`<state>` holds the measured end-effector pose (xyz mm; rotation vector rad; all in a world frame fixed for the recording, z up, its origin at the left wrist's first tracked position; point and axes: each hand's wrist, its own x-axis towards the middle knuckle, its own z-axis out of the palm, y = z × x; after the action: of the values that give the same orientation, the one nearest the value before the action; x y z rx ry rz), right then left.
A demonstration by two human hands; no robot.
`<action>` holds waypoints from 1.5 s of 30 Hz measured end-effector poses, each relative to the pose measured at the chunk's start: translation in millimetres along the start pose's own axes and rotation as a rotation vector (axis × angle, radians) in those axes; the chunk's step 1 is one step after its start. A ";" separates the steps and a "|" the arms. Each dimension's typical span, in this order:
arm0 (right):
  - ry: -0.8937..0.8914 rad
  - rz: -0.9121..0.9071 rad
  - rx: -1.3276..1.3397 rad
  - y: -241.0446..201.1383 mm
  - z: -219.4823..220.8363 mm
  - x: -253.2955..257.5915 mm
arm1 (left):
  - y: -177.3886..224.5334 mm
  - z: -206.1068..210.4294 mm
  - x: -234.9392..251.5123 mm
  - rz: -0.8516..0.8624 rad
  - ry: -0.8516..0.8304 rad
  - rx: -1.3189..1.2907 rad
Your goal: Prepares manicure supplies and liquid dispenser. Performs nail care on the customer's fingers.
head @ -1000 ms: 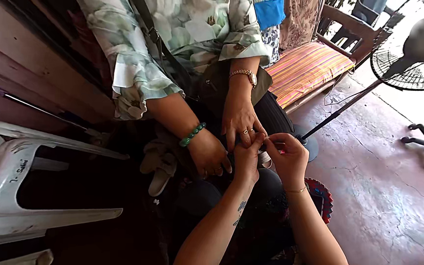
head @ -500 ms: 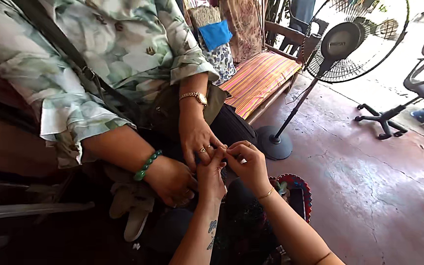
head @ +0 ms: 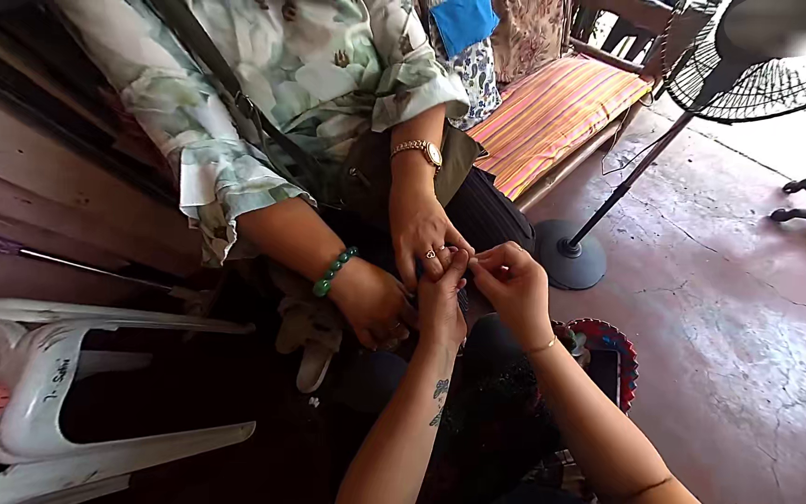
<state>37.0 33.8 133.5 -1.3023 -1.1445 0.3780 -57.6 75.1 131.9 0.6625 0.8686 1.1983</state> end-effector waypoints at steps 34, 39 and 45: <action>-0.045 0.256 0.346 0.5 -7.8 7.2 | -2.2 0.7 -5.1 0.014 -0.048 -0.016; -0.042 0.072 0.042 -7.6 -9.5 4.1 | -1.5 0.8 -6.0 0.022 -0.058 -0.002; -0.009 0.521 0.672 -1.0 -4.2 8.8 | -2.2 1.6 -6.1 0.043 -0.086 -0.039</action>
<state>44.0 38.0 138.9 -0.9693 -0.5766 1.0522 -55.9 68.7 132.2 0.6991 0.7599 1.2139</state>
